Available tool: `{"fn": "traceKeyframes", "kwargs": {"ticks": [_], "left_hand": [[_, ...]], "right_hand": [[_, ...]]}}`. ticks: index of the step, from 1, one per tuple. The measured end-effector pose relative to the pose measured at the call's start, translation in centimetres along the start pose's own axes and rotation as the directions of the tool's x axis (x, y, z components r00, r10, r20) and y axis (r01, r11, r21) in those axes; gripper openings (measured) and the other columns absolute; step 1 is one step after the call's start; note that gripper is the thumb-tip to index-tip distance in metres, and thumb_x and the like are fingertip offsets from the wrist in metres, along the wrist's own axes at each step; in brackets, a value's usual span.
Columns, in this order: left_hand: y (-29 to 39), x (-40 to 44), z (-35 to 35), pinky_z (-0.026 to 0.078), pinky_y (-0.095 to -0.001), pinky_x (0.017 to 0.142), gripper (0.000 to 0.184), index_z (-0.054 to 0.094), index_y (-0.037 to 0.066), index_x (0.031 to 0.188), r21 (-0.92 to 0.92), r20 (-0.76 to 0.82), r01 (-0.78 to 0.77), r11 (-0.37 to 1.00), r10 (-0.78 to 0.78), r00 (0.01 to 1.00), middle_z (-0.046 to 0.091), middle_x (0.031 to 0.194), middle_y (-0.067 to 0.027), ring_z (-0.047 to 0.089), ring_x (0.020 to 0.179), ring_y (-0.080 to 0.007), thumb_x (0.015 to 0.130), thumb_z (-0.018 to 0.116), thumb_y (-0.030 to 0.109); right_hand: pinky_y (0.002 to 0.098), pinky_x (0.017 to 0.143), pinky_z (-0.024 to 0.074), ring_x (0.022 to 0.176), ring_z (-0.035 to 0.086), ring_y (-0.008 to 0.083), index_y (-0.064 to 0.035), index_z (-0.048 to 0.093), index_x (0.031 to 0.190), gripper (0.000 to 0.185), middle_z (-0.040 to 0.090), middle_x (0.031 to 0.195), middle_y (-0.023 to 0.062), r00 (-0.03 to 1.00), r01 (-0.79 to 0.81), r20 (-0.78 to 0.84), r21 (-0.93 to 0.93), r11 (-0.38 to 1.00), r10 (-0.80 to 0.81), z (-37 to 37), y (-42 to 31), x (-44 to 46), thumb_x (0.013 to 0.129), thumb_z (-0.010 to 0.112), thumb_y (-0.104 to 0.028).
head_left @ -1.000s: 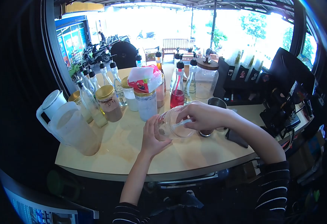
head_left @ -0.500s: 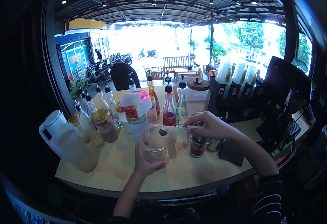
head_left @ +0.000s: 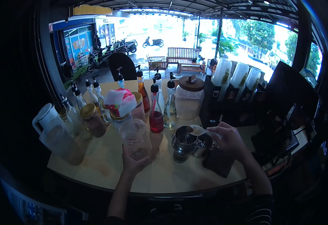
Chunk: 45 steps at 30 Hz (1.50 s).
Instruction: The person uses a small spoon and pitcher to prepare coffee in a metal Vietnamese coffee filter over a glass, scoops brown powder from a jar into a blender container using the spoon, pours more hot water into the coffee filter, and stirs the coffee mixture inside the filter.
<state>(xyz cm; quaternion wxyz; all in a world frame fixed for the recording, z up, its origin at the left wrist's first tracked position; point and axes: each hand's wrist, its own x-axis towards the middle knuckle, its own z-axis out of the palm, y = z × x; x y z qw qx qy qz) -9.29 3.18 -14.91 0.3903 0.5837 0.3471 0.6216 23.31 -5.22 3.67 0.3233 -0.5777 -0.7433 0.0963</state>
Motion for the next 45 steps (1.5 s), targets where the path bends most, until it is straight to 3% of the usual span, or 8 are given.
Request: {"fn": "traceKeyframes", "kwargs": {"ticks": [4, 6, 10, 12, 18, 21, 30, 45], "left_hand": [[-0.4, -0.3, -0.1, 0.045, -0.0359, 0.096, 0.098, 0.032, 0.001, 0.133, -0.024, -0.051, 0.006, 1.000, -0.008, 0.999, 0.049, 0.124, -0.0125, 0.052, 0.114, -0.0228, 0.055, 0.089, 0.017], [-0.7, -0.4, -0.1, 0.045, -0.0360, 0.096, 0.099, 0.032, 0.001, 0.133, 0.020, -0.063, 0.015, 1.000, -0.014, 0.998, 0.049, 0.124, -0.0120, 0.052, 0.114, -0.0226, 0.054, 0.090, 0.018], [-0.8, -0.2, -0.2, 0.043, -0.0351, 0.098, 0.099, 0.032, 0.001, 0.134, -0.047, -0.025, 0.044, 0.998, -0.045, 0.999, 0.047, 0.126, -0.0108, 0.050, 0.116, -0.0215, 0.054, 0.089, 0.016], [-1.4, -0.2, -0.5, 0.042, -0.0348, 0.099, 0.099, 0.032, 0.001, 0.134, -0.060, -0.009, 0.061, 0.996, -0.061, 0.998, 0.046, 0.127, -0.0104, 0.049, 0.117, -0.0210, 0.054, 0.089, 0.015], [-1.9, -0.4, -0.8, 0.040, -0.0354, 0.101, 0.102, 0.032, 0.001, 0.135, 0.014, -0.044, 0.088, 0.996, -0.087, 0.995, 0.044, 0.128, -0.0094, 0.046, 0.120, -0.0203, 0.051, 0.089, 0.015], [-1.9, -0.2, -0.8, 0.039, -0.0356, 0.102, 0.104, 0.030, 0.001, 0.136, 0.007, -0.040, 0.048, 0.999, -0.047, 0.998, 0.043, 0.130, -0.0095, 0.044, 0.122, -0.0209, 0.051, 0.089, 0.014], [-1.8, -0.2, -0.6, 0.036, -0.0360, 0.105, 0.104, 0.028, 0.000, 0.137, -0.030, -0.039, 0.003, 1.000, -0.004, 0.999, 0.040, 0.133, -0.0101, 0.041, 0.124, -0.0221, 0.052, 0.088, 0.013], [-1.9, -0.2, -0.7, 0.038, -0.0359, 0.103, 0.104, 0.029, 0.001, 0.136, -0.030, -0.048, 0.021, 0.999, -0.022, 0.999, 0.041, 0.131, -0.0096, 0.043, 0.122, -0.0215, 0.052, 0.089, 0.015]], "right_hand": [[0.0386, 0.068, 0.0480, 0.077, 0.062, 0.0264, -0.0086, 0.066, 0.109, 0.025, 0.058, 0.084, 0.0093, 0.999, -0.047, -0.018, -0.045, 0.998, 0.047, 0.1, 0.8, -0.5, 0.085, 0.062, -0.012], [0.0373, 0.062, 0.0487, 0.071, 0.062, 0.0245, -0.0121, 0.065, 0.113, 0.028, 0.058, 0.083, 0.0076, 0.983, 0.140, -0.116, -0.047, 0.989, -0.144, 0.9, 2.2, -0.8, 0.085, 0.061, -0.009], [0.0367, 0.059, 0.0491, 0.067, 0.062, 0.0241, -0.0144, 0.064, 0.114, 0.030, 0.058, 0.083, 0.0065, 0.985, 0.131, -0.091, -0.128, 0.983, -0.143, 1.8, 3.2, -1.1, 0.085, 0.061, -0.007], [0.0360, 0.056, 0.0493, 0.064, 0.062, 0.0236, -0.0154, 0.064, 0.113, 0.030, 0.058, 0.084, 0.0058, 0.973, 0.151, -0.158, -0.121, 0.981, -0.169, 2.2, 3.4, -1.0, 0.085, 0.062, -0.007], [0.0347, 0.056, 0.0498, 0.062, 0.061, 0.0211, -0.0154, 0.064, 0.114, 0.031, 0.058, 0.083, 0.0049, 0.966, 0.191, -0.142, -0.170, 0.967, -0.216, 2.8, 3.9, -0.3, 0.084, 0.062, -0.005], [0.0337, 0.054, 0.0496, 0.060, 0.060, 0.0201, -0.0157, 0.064, 0.113, 0.032, 0.059, 0.083, 0.0044, 0.938, 0.244, -0.226, -0.116, 0.963, -0.264, 3.3, 3.8, 0.2, 0.084, 0.062, -0.004], [0.0321, 0.051, 0.0472, 0.057, 0.058, 0.0180, -0.0117, 0.065, 0.111, 0.029, 0.058, 0.082, 0.0035, 0.946, 0.232, -0.199, -0.136, 0.963, -0.256, 4.2, 4.1, 1.0, 0.084, 0.062, -0.003], [0.0336, 0.053, 0.0495, 0.061, 0.061, 0.0212, -0.0144, 0.066, 0.112, 0.033, 0.059, 0.081, 0.0050, 0.923, 0.237, -0.277, -0.132, 0.962, -0.266, 3.9, 4.6, -0.2, 0.081, 0.066, -0.003]]}}
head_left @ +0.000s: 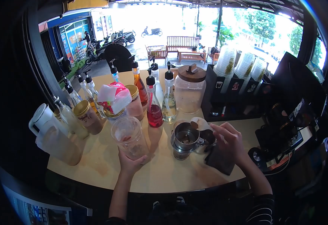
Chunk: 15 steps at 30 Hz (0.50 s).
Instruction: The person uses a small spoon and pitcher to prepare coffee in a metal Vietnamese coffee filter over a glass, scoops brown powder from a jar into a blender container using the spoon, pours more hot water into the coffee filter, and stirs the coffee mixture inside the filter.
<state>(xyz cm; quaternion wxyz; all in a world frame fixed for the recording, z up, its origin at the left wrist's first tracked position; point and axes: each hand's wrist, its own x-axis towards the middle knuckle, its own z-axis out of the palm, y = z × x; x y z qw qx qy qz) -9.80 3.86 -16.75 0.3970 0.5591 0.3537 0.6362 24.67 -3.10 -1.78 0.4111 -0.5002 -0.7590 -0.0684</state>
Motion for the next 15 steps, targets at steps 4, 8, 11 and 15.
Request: {"fn": "traceKeyframes", "kwargs": {"ticks": [4, 8, 11, 15], "left_hand": [[0.2, 0.0, -0.1, 0.038, -0.0352, 0.103, 0.105, 0.029, 0.001, 0.136, 0.046, 0.009, 0.002, 0.999, -0.002, 1.000, 0.041, 0.131, -0.0091, 0.043, 0.122, -0.0208, 0.051, 0.089, 0.015], [-1.0, 0.0, -0.5, 0.038, -0.0347, 0.103, 0.103, 0.030, 0.001, 0.135, 0.022, 0.016, 0.035, 0.999, -0.036, 0.999, 0.042, 0.130, -0.0085, 0.044, 0.121, -0.0207, 0.051, 0.089, 0.013], [-1.3, -0.1, -0.6, 0.038, -0.0350, 0.103, 0.103, 0.030, 0.001, 0.136, 0.000, 0.021, 0.051, 0.999, -0.051, 0.999, 0.042, 0.130, -0.0087, 0.044, 0.122, -0.0210, 0.052, 0.088, 0.011], [-0.7, -0.2, -0.6, 0.038, -0.0350, 0.103, 0.104, 0.029, 0.002, 0.136, 0.053, 0.018, 0.047, 0.997, -0.049, 0.999, 0.042, 0.131, -0.0089, 0.044, 0.122, -0.0212, 0.052, 0.088, 0.010]], "right_hand": [[0.0335, 0.053, 0.0499, 0.061, 0.061, 0.0208, -0.0148, 0.066, 0.112, 0.033, 0.059, 0.080, 0.0050, 0.999, -0.023, 0.028, -0.029, 0.999, 0.024, -0.3, 0.1, -0.6, 0.081, 0.066, -0.003], [0.0327, 0.053, 0.0499, 0.061, 0.061, 0.0199, -0.0162, 0.066, 0.113, 0.035, 0.060, 0.080, 0.0048, 0.999, -0.039, 0.022, -0.002, 0.999, 0.039, -0.4, -0.1, -1.0, 0.081, 0.067, -0.003], [0.0324, 0.053, 0.0499, 0.060, 0.061, 0.0193, -0.0168, 0.065, 0.114, 0.037, 0.060, 0.080, 0.0047, 0.999, -0.044, 0.011, 0.024, 0.999, 0.043, -0.2, -0.3, -1.4, 0.080, 0.066, -0.003], [0.0333, 0.052, 0.0497, 0.061, 0.061, 0.0194, -0.0162, 0.064, 0.117, 0.038, 0.059, 0.083, 0.0052, 0.996, -0.024, 0.086, 0.010, 1.000, 0.023, 0.1, -0.8, -1.5, 0.081, 0.065, -0.003]]}}
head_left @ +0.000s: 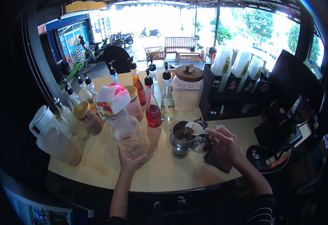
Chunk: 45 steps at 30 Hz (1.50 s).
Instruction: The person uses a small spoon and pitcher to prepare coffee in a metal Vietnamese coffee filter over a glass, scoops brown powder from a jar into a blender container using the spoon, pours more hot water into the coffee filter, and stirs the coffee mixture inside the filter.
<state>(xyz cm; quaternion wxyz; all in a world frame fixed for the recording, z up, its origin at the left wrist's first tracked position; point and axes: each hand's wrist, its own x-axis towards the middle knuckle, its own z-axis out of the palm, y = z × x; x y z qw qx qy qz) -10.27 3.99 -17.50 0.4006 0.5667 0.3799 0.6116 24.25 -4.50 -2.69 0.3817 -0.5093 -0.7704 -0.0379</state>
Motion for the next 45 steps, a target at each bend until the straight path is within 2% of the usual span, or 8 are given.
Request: {"fn": "traceKeyframes", "kwargs": {"ticks": [4, 6, 10, 19, 21, 28, 36, 45], "left_hand": [[0.5, 0.1, 0.3, 0.038, -0.0353, 0.103, 0.106, 0.028, 0.002, 0.137, -0.016, -0.009, -0.027, 1.000, 0.026, 1.000, 0.042, 0.131, -0.0093, 0.044, 0.122, -0.0214, 0.051, 0.089, 0.011], [0.6, 0.0, 0.4, 0.039, -0.0354, 0.103, 0.107, 0.027, 0.001, 0.138, -0.052, -0.008, -0.024, 0.998, 0.024, 1.000, 0.043, 0.132, -0.0095, 0.044, 0.122, -0.0215, 0.051, 0.089, 0.011], [0.4, 0.1, 0.1, 0.039, -0.0354, 0.103, 0.107, 0.028, 0.001, 0.138, 0.027, -0.012, -0.036, 0.999, 0.036, 0.999, 0.043, 0.132, -0.0097, 0.044, 0.123, -0.0217, 0.051, 0.089, 0.010], [0.7, 0.1, 0.5, 0.040, -0.0350, 0.102, 0.105, 0.029, 0.001, 0.137, -0.033, -0.008, -0.023, 0.999, 0.023, 1.000, 0.043, 0.131, -0.0093, 0.044, 0.122, -0.0216, 0.052, 0.089, 0.010], [0.7, 0.0, 0.4, 0.040, -0.0350, 0.102, 0.105, 0.028, 0.002, 0.137, -0.050, -0.013, -0.019, 0.999, 0.018, 1.000, 0.043, 0.130, -0.0092, 0.045, 0.122, -0.0216, 0.052, 0.089, 0.010], [0.5, 0.0, 0.4, 0.041, -0.0354, 0.101, 0.106, 0.027, 0.002, 0.138, -0.057, -0.006, -0.007, 0.998, 0.006, 1.000, 0.043, 0.132, -0.0101, 0.045, 0.121, -0.0218, 0.053, 0.089, 0.009], [0.3, 0.1, 0.3, 0.041, -0.0352, 0.101, 0.104, 0.028, 0.002, 0.137, -0.069, -0.006, -0.013, 0.998, 0.013, 1.000, 0.044, 0.131, -0.0101, 0.046, 0.120, -0.0215, 0.052, 0.088, 0.007], [1.0, 0.1, 0.4, 0.042, -0.0351, 0.101, 0.101, 0.030, 0.002, 0.135, -0.033, -0.005, -0.019, 0.999, 0.019, 1.000, 0.044, 0.129, -0.0098, 0.047, 0.120, -0.0215, 0.053, 0.088, 0.008]], "right_hand": [[0.0339, 0.053, 0.0497, 0.062, 0.061, 0.0209, -0.0148, 0.063, 0.119, 0.039, 0.058, 0.087, 0.0052, 0.996, 0.072, -0.062, 0.015, 0.997, -0.071, 0.2, -0.8, 0.2, 0.082, 0.063, -0.002], [0.0334, 0.054, 0.0502, 0.064, 0.062, 0.0212, -0.0136, 0.062, 0.120, 0.039, 0.058, 0.089, 0.0051, 0.996, 0.052, 0.078, -0.003, 0.999, -0.052, 0.3, -1.2, 0.1, 0.082, 0.062, -0.003], [0.0333, 0.055, 0.0505, 0.065, 0.062, 0.0215, -0.0138, 0.061, 0.121, 0.040, 0.058, 0.089, 0.0048, 0.996, 0.056, 0.076, -0.031, 0.998, -0.053, -0.1, -1.7, 0.6, 0.082, 0.062, -0.003], [0.0345, 0.053, 0.0501, 0.062, 0.062, 0.0207, -0.0144, 0.065, 0.116, 0.037, 0.059, 0.087, 0.0047, 0.998, 0.063, 0.018, -0.035, 0.997, -0.063, -0.7, -0.3, 0.8, 0.082, 0.062, -0.002], [0.0340, 0.053, 0.0499, 0.061, 0.062, 0.0202, -0.0143, 0.065, 0.115, 0.035, 0.059, 0.085, 0.0047, 0.996, 0.037, -0.082, -0.009, 0.999, -0.038, -0.8, 0.1, 0.9, 0.082, 0.063, -0.002], [0.0346, 0.054, 0.0503, 0.061, 0.062, 0.0205, -0.0124, 0.066, 0.112, 0.033, 0.059, 0.084, 0.0056, 0.997, 0.038, -0.059, -0.087, 0.995, -0.043, -0.5, 0.4, 1.6, 0.081, 0.062, -0.001], [0.0351, 0.056, 0.0509, 0.062, 0.061, 0.0227, -0.0102, 0.066, 0.111, 0.045, 0.058, 0.084, 0.0055, 0.980, 0.153, -0.104, -0.151, 0.977, -0.170, -0.4, 0.6, 2.1, 0.070, 0.060, 0.006], [0.0357, 0.061, 0.0515, 0.067, 0.062, 0.0232, -0.0106, 0.067, 0.108, 0.043, 0.058, 0.085, 0.0057, 0.976, 0.191, -0.068, -0.173, 0.966, -0.205, -0.8, 0.5, 2.6, 0.068, 0.060, 0.004]]}}
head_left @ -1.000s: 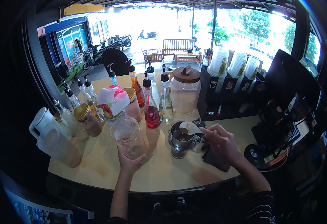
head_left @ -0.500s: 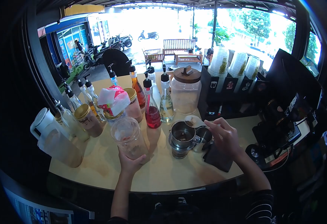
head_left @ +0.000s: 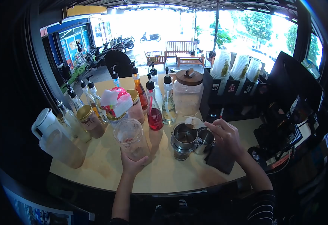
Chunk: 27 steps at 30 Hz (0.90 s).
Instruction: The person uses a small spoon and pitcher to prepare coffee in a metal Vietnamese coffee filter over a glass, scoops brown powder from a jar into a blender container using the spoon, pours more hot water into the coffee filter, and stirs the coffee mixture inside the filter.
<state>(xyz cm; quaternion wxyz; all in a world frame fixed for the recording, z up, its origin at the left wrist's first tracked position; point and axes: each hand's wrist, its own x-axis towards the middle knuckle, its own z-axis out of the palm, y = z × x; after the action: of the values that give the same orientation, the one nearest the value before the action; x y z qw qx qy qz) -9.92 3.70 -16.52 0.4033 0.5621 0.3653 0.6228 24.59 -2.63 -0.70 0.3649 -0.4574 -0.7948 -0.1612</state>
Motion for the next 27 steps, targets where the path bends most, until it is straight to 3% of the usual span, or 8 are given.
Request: {"fn": "traceKeyframes", "kwargs": {"ticks": [10, 13, 15, 19, 21, 23, 25, 27], "left_hand": [[-0.3, -0.2, -0.2, 0.041, -0.0354, 0.100, 0.100, 0.032, 0.002, 0.134, 0.026, -0.015, -0.010, 1.000, 0.010, 1.000, 0.046, 0.127, -0.0108, 0.048, 0.118, -0.0222, 0.052, 0.089, 0.011], [-0.1, 0.0, 0.0, 0.041, -0.0354, 0.099, 0.098, 0.033, 0.002, 0.132, 0.030, -0.012, -0.037, 0.999, 0.037, 0.999, 0.047, 0.127, -0.0114, 0.048, 0.118, -0.0225, 0.052, 0.089, 0.013], [0.0, 0.0, 0.1, 0.042, -0.0354, 0.099, 0.098, 0.034, 0.002, 0.131, 0.009, -0.024, -0.053, 0.999, 0.053, 0.998, 0.047, 0.126, -0.0117, 0.048, 0.117, -0.0226, 0.052, 0.089, 0.015], [-0.1, 0.0, 0.0, 0.043, -0.0361, 0.096, 0.096, 0.036, 0.002, 0.128, 0.054, -0.035, -0.069, 0.996, 0.070, 0.997, 0.048, 0.123, -0.0127, 0.050, 0.115, -0.0235, 0.051, 0.090, 0.020], [0.2, 0.0, 0.0, 0.043, -0.0363, 0.095, 0.095, 0.037, 0.001, 0.127, 0.088, -0.042, -0.078, 0.993, 0.082, 0.996, 0.049, 0.121, -0.0129, 0.050, 0.114, -0.0239, 0.051, 0.091, 0.021], [1.0, 0.0, -0.1, 0.044, -0.0367, 0.094, 0.094, 0.037, 0.001, 0.126, 0.248, -0.031, -0.159, 0.955, 0.172, 0.985, 0.049, 0.121, -0.0137, 0.052, 0.112, -0.0249, 0.051, 0.090, 0.023], [1.2, -0.1, -0.1, 0.044, -0.0369, 0.095, 0.095, 0.036, 0.001, 0.127, 0.239, -0.036, -0.151, 0.959, 0.164, 0.986, 0.048, 0.123, -0.0143, 0.051, 0.113, -0.0253, 0.052, 0.090, 0.023], [1.5, -0.2, -0.2, 0.043, -0.0371, 0.095, 0.095, 0.036, 0.000, 0.127, 0.228, -0.043, -0.138, 0.964, 0.152, 0.987, 0.048, 0.124, -0.0150, 0.051, 0.114, -0.0258, 0.052, 0.090, 0.023]], "right_hand": [[0.0370, 0.064, 0.0512, 0.070, 0.062, 0.0226, -0.0127, 0.068, 0.108, 0.044, 0.059, 0.088, 0.0051, 0.997, 0.083, 0.002, -0.078, 0.994, -0.083, 0.6, 0.1, 0.2, 0.068, 0.060, 0.003], [0.0355, 0.063, 0.0513, 0.070, 0.063, 0.0224, -0.0117, 0.068, 0.108, 0.040, 0.059, 0.089, 0.0055, 0.999, 0.008, 0.036, -0.012, 1.000, -0.008, 0.7, -0.2, 0.7, 0.072, 0.061, 0.003], [0.0340, 0.062, 0.0512, 0.070, 0.063, 0.0227, -0.0104, 0.067, 0.109, 0.035, 0.059, 0.089, 0.0064, 0.996, -0.091, 0.018, 0.134, 0.987, 0.089, 1.0, -0.4, 1.4, 0.076, 0.061, 0.003], [0.0332, 0.060, 0.0512, 0.068, 0.063, 0.0225, -0.0093, 0.066, 0.109, 0.031, 0.058, 0.089, 0.0069, 0.998, -0.069, 0.029, 0.215, 0.974, 0.064, 1.0, -2.7, 4.6, 0.080, 0.062, 0.001], [0.0342, 0.061, 0.0511, 0.069, 0.063, 0.0226, -0.0101, 0.067, 0.109, 0.034, 0.058, 0.087, 0.0073, 0.999, 0.042, -0.014, 0.272, 0.962, -0.039, 1.5, -4.2, 6.9, 0.077, 0.063, 0.000], [0.0334, 0.065, 0.0512, 0.074, 0.063, 0.0212, -0.0091, 0.067, 0.109, 0.032, 0.058, 0.089, 0.0073, 0.988, 0.145, 0.005, 0.252, 0.957, -0.151, 2.3, -5.7, 9.1, 0.078, 0.063, -0.001], [0.0327, 0.069, 0.0512, 0.079, 0.063, 0.0198, -0.0081, 0.067, 0.109, 0.030, 0.059, 0.090, 0.0073, 0.967, 0.242, 0.024, 0.234, 0.942, -0.255, 3.6, -7.6, 11.1, 0.079, 0.062, -0.002], [0.0355, 0.076, 0.0486, 0.087, 0.064, 0.0201, -0.0098, 0.069, 0.098, 0.025, 0.059, 0.087, 0.0054, 0.885, 0.433, 0.130, 0.125, 0.893, -0.447, 5.5, -9.3, 12.6, 0.075, 0.060, -0.009]]}}
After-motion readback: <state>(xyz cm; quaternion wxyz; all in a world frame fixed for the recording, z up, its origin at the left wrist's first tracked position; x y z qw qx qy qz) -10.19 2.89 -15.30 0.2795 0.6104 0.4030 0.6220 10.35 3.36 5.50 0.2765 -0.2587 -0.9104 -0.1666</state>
